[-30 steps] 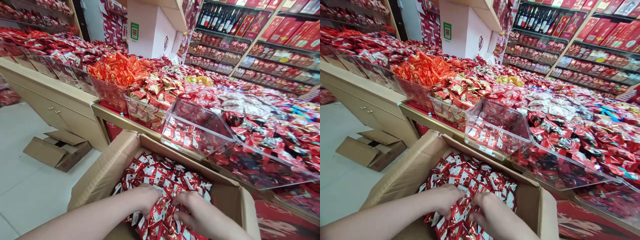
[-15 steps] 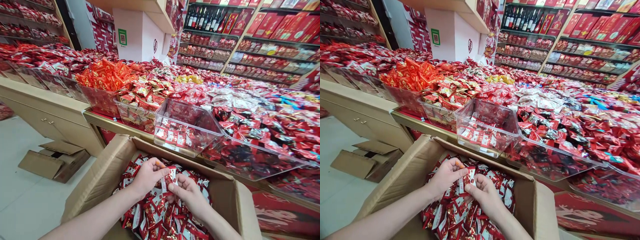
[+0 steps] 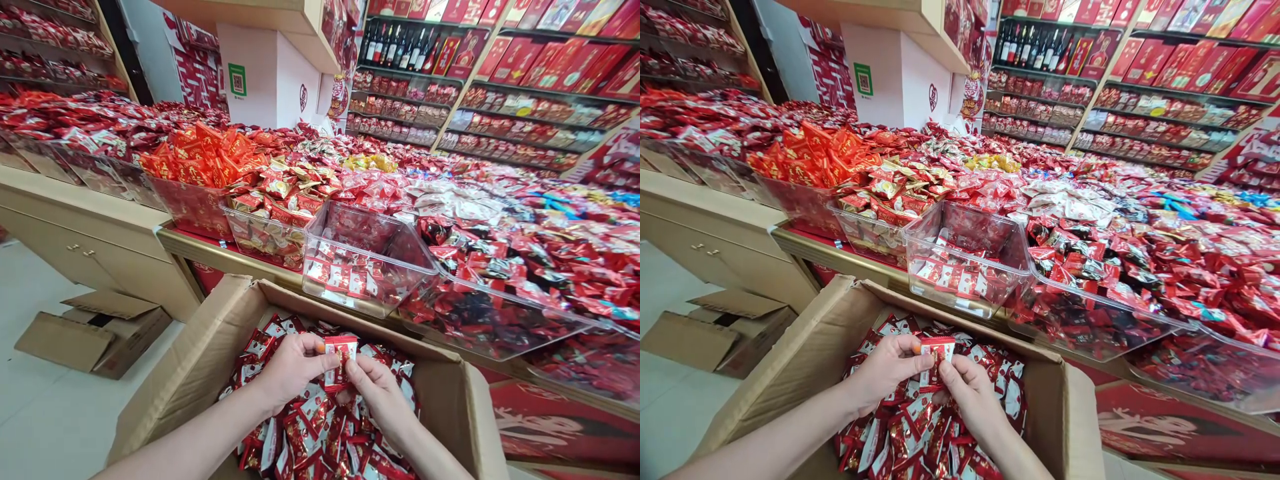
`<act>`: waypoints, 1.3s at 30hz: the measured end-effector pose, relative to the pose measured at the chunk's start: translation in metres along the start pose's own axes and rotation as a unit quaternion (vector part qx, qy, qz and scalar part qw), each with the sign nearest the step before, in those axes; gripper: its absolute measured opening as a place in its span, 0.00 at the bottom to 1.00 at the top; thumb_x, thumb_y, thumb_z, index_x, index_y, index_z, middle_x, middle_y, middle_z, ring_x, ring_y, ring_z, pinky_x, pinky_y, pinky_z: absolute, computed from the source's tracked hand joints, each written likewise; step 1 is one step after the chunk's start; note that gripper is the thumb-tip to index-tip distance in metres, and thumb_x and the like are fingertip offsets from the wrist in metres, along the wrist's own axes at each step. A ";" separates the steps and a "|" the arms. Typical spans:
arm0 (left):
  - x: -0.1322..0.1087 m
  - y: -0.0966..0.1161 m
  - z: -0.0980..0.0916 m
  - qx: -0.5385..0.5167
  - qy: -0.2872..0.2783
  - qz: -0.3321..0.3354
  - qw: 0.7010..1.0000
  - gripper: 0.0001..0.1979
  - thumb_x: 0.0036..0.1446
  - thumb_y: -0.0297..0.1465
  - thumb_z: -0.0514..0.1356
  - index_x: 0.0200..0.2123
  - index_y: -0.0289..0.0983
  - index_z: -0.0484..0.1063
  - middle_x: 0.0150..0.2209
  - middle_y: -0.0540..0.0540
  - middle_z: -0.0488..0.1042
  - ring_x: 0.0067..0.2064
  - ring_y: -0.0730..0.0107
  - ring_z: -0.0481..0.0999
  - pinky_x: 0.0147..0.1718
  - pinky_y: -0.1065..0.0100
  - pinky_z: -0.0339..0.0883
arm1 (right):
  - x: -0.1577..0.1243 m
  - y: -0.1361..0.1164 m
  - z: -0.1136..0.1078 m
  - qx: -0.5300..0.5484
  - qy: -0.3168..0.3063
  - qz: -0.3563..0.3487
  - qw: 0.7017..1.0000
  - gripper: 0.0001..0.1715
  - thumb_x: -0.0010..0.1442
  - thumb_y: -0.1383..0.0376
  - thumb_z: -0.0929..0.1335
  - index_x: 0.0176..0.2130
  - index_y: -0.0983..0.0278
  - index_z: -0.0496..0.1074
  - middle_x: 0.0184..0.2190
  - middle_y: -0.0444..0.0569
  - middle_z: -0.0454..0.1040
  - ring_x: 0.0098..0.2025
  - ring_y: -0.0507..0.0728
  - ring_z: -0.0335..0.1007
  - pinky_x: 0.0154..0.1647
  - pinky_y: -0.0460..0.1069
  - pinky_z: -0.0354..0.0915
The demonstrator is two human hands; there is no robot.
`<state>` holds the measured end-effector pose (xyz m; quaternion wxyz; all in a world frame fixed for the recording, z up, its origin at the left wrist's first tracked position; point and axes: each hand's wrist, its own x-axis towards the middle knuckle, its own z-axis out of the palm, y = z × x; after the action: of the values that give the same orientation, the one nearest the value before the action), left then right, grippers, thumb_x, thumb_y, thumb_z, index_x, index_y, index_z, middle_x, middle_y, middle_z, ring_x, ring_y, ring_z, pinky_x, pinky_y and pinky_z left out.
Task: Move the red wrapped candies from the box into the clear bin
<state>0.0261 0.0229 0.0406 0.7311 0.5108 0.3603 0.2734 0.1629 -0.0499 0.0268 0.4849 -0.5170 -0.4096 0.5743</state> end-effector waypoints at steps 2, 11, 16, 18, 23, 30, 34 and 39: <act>0.001 -0.001 -0.002 0.018 -0.011 0.026 0.999 0.08 0.38 0.33 0.64 0.19 0.34 0.70 0.19 0.54 0.69 0.22 0.78 0.62 0.24 0.75 0.54 | -0.001 0.000 0.000 -0.051 0.009 -0.010 0.999 0.24 0.54 0.49 0.58 0.32 0.66 0.69 0.19 0.44 0.68 0.22 0.51 0.65 0.26 0.47 0.61; -0.003 0.006 -0.005 -0.090 -0.057 -0.087 0.990 0.18 0.47 0.45 0.56 0.31 0.36 0.70 0.30 0.48 0.71 0.30 0.73 0.67 0.29 0.72 0.58 | -0.002 0.005 -0.011 -0.361 0.075 -0.242 0.898 0.14 0.59 0.63 0.57 0.40 0.63 0.68 0.26 0.48 0.71 0.29 0.53 0.68 0.30 0.46 0.63; -0.006 0.007 -0.006 -0.160 -0.080 -0.198 0.964 0.15 0.46 0.36 0.60 0.39 0.37 0.66 0.31 0.48 0.71 0.32 0.72 0.70 0.32 0.69 0.61 | -0.003 0.011 -0.017 -0.446 0.033 -0.374 0.813 0.20 0.55 0.69 0.62 0.49 0.60 0.62 0.41 0.52 0.67 0.42 0.55 0.64 0.39 0.48 0.64; -0.007 0.004 -0.006 -0.155 -0.078 -0.180 0.968 0.18 0.44 0.30 0.62 0.41 0.37 0.65 0.31 0.49 0.71 0.30 0.74 0.70 0.31 0.70 0.62 | -0.006 0.009 -0.015 -0.432 0.008 -0.355 0.829 0.21 0.55 0.70 0.63 0.49 0.58 0.62 0.44 0.53 0.65 0.46 0.56 0.61 0.44 0.50 0.62; -0.004 0.002 -0.002 -0.153 -0.009 -0.035 0.988 0.22 0.41 0.26 0.64 0.42 0.37 0.61 0.32 0.49 0.73 0.35 0.72 0.71 0.37 0.67 0.62 | -0.006 0.006 -0.005 -0.180 0.068 -0.201 0.961 0.23 0.56 0.66 0.61 0.52 0.58 0.54 0.50 0.54 0.58 0.49 0.57 0.59 0.46 0.53 0.62; -0.007 0.004 0.004 -0.091 0.018 -0.017 0.995 0.16 0.39 0.27 0.64 0.34 0.34 0.65 0.30 0.48 0.73 0.35 0.71 0.71 0.38 0.68 0.62 | 0.003 0.011 0.002 0.027 0.000 -0.030 0.999 0.15 0.49 0.62 0.68 0.37 0.64 0.62 0.26 0.43 0.63 0.27 0.49 0.62 0.28 0.46 0.63; -0.007 0.006 0.000 0.010 0.000 -0.031 0.999 0.17 0.41 0.30 0.62 0.38 0.35 0.67 0.32 0.48 0.73 0.34 0.70 0.70 0.35 0.69 0.61 | 0.001 0.015 0.003 0.008 -0.008 -0.034 0.999 0.15 0.49 0.62 0.68 0.37 0.63 0.63 0.26 0.42 0.64 0.28 0.49 0.61 0.29 0.45 0.61; -0.002 0.007 -0.006 0.122 0.012 0.009 0.992 0.10 0.43 0.36 0.60 0.25 0.33 0.71 0.25 0.51 0.70 0.29 0.72 0.66 0.31 0.71 0.58 | -0.002 0.012 0.001 -0.057 0.013 0.003 0.998 0.13 0.50 0.56 0.66 0.31 0.63 0.63 0.20 0.40 0.62 0.21 0.48 0.58 0.22 0.44 0.57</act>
<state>0.0198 0.0268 0.0466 0.6561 0.5964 0.3951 0.2403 0.1600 -0.0538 0.0157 0.4580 -0.5530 -0.4336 0.5445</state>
